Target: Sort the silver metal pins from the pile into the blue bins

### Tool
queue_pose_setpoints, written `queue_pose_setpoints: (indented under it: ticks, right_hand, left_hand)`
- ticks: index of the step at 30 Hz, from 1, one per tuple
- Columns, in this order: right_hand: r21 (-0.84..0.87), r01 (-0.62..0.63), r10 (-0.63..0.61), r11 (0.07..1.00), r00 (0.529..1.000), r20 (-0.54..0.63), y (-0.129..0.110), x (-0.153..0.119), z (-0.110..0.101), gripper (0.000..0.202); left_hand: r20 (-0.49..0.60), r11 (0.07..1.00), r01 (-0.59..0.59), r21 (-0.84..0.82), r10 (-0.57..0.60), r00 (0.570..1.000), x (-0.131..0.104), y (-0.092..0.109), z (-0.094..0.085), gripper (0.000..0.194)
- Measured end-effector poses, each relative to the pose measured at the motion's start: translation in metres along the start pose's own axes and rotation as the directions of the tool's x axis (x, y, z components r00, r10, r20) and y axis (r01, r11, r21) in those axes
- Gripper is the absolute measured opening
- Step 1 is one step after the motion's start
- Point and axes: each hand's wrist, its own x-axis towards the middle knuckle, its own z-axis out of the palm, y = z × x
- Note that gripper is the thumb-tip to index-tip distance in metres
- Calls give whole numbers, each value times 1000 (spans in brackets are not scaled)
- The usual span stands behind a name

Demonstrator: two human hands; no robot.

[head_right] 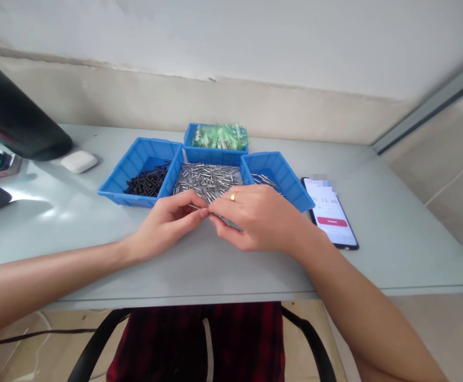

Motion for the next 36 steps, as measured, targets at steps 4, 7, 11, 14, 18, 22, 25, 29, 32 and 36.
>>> queue_pose_setpoints:
  ticks: [4, 7, 11, 14, 18, 22, 25, 29, 32, 36]
  right_hand:
    - [-18, 7, -7, 1000, 1000, -5, 0, 0, 0, 17]
    - [-22, 3, -3, 1000, 1000, 3, 0, 0, 0, 17]
    - [-21, 5, -5, 1000, 1000, 0, 0, 0, 0, 18]
    - [-32, -3, 3, 999, 1000, 1, -1, 0, -1, 19]
    - [-45, -1, 1, 999, 1000, 2, -1, 1, -1, 19]
    - [-51, 12, -12, 999, 1000, -2, -2, 1, -1, 19]
    - [-42, 20, -20, 999, 1000, 9, -3, 1, -1, 19]
    - [-18, 24, -23, 1000, 1000, 14, -3, 1, 0, 20]
    - [-24, 6, -7, 1000, 1000, -7, -2, 1, 1, 20]
    - [-69, -97, 94, 993, 995, -41, -1, 1, 0, 22]
  left_hand:
    - [-3, 1000, 8, -6, -8, 1000, 0, 0, 0, 23]
    - [-3, 1000, 9, -12, -9, 1000, 0, 0, 0, 23]
    - [-1, 1000, 14, -19, -14, 1000, 0, 0, 0, 23]
    - [4, 999, 20, -27, -20, 1000, 0, 0, 0, 22]
    - [2, 999, 23, -31, -23, 1000, 0, 0, 0, 23]
    - [1, 999, 31, -30, -31, 1000, 0, 1, 0, 24]
    - [-4, 999, 39, -28, -39, 999, 1, 1, 0, 23]
    - [-12, 999, 34, -29, -34, 999, 1, 1, 0, 21]
    - [-10, 999, 33, -39, -33, 999, 1, 1, 0, 22]
    - [-10, 998, 39, -40, -39, 999, 1, 2, 1, 23]
